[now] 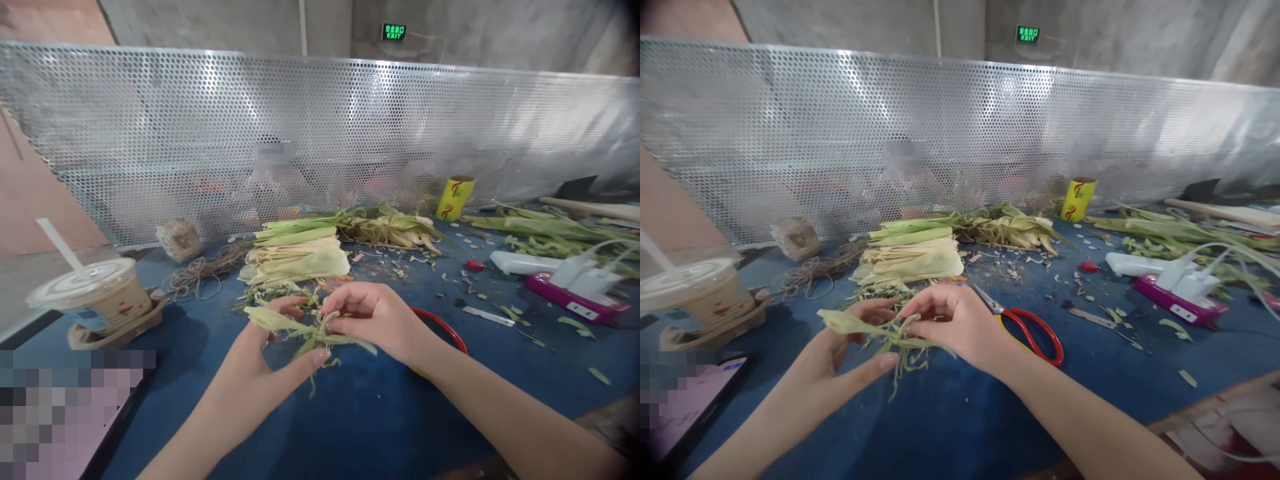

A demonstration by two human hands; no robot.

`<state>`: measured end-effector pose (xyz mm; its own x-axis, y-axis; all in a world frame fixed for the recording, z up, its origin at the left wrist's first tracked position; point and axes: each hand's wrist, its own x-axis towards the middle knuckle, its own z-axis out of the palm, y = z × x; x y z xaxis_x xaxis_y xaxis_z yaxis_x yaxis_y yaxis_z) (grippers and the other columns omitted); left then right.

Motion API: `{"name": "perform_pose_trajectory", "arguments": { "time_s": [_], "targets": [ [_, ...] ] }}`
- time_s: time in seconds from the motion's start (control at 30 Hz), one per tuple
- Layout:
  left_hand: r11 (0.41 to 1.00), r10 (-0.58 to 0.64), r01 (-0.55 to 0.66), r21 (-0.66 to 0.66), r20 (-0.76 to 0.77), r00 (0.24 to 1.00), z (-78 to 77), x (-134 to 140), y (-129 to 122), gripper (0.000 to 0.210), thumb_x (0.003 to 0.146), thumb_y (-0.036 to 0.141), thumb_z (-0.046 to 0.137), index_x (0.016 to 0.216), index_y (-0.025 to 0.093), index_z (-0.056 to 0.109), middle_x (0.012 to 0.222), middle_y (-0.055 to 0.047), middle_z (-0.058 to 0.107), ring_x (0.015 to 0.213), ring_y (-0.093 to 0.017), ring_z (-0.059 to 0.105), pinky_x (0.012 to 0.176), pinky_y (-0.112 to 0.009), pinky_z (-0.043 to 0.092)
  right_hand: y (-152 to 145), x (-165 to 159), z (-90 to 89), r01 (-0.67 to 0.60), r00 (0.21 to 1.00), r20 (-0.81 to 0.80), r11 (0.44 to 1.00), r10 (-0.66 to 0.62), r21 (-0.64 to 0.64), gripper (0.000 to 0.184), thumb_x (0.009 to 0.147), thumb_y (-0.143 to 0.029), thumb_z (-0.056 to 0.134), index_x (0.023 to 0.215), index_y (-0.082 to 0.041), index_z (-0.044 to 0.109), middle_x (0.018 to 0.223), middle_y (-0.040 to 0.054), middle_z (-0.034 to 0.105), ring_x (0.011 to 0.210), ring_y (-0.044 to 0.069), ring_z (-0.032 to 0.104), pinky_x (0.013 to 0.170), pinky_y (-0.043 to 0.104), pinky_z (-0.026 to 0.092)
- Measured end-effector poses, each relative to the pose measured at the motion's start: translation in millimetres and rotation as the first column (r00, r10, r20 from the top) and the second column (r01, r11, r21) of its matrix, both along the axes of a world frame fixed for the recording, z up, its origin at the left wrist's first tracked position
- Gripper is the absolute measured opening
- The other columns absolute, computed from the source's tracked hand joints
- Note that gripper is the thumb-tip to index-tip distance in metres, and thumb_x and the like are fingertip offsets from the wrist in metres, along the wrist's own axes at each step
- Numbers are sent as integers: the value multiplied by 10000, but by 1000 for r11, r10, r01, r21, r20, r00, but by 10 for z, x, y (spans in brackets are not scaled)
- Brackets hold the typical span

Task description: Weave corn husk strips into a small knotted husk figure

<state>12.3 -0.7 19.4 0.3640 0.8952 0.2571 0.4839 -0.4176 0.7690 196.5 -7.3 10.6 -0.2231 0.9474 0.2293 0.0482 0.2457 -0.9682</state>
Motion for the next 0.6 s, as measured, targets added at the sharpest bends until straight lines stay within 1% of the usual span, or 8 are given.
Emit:
{"name": "perform_pose_trajectory", "arguments": {
  "time_s": [0.07, 0.17, 0.23, 0.3, 0.37, 0.4, 0.5, 0.6],
  "targets": [
    [994, -80, 87, -68, 99, 992, -27, 30, 13, 302, 666, 322, 664, 946, 216, 627, 1001, -71, 631, 956, -244, 559, 815, -337, 436, -24, -15, 16, 19, 999, 45, 999, -20, 31, 113, 693, -227, 657, 790, -176, 629, 729, 1, 633, 677, 113, 605, 609, 222, 479],
    [981, -170, 184, -56, 198, 965, -51, 59, 36, 100, 704, 264, 629, 760, 189, 665, 866, -59, 654, 882, -220, 582, 828, -333, 433, -50, -33, 29, 64, 995, 76, 995, -70, 73, 115, 709, -236, 637, 811, -186, 616, 788, 10, 627, 715, 122, 589, 608, 228, 467],
    [987, -137, 152, -47, 232, 963, -55, 62, 45, 85, 711, 248, 617, 747, 180, 655, 835, -51, 647, 858, -211, 582, 823, -330, 435, -53, -39, 28, 58, 997, 48, 997, -61, 55, 168, 707, -248, 640, 858, -193, 589, 867, 20, 613, 728, 122, 572, 592, 227, 465],
    [996, -54, 71, -59, 258, 965, -51, 55, 45, 104, 702, 256, 623, 771, 180, 639, 814, -36, 632, 823, -199, 579, 780, -312, 449, -46, -38, 21, -5, 1000, -8, 1000, 5, -14, 249, 693, -275, 658, 901, -197, 545, 896, 24, 596, 695, 117, 560, 543, 222, 460],
    [993, 8, 25, -112, 287, 958, -40, 49, 32, 123, 696, 271, 627, 780, 180, 631, 806, -22, 615, 784, -180, 579, 738, -286, 459, -36, -32, 12, -56, 998, -13, 994, 55, -92, 261, 681, -281, 671, 875, -187, 524, 786, 3, 592, 617, 100, 542, 505, 209, 439],
    [987, 20, 30, -156, 305, 952, -33, 49, 21, 132, 694, 276, 628, 785, 181, 630, 814, -17, 612, 774, -171, 581, 725, -273, 462, -32, -28, 8, -62, 998, 7, 992, 63, -111, 229, 683, -270, 670, 834, -177, 525, 712, -13, 581, 581, 91, 529, 501, 202, 426],
    [952, 17, 99, -288, 373, 928, -21, 65, -12, 146, 679, 285, 645, 784, 184, 628, 841, -6, 624, 782, -155, 591, 720, -241, 470, -30, -14, -2, -49, 995, 82, 995, 56, -88, 141, 720, -242, 632, 691, -155, 524, 596, -25, 561, 541, 78, 514, 510, 190, 403],
    [945, 37, 98, -312, 401, 915, -35, 86, -20, 151, 665, 304, 657, 750, 184, 624, 754, 12, 635, 719, -134, 587, 667, -211, 469, -42, -9, -5, -16, 989, 148, 1000, 18, -10, 167, 744, -270, 605, 651, -156, 526, 602, -9, 582, 543, 88, 519, 509, 195, 398]
  ]
}}
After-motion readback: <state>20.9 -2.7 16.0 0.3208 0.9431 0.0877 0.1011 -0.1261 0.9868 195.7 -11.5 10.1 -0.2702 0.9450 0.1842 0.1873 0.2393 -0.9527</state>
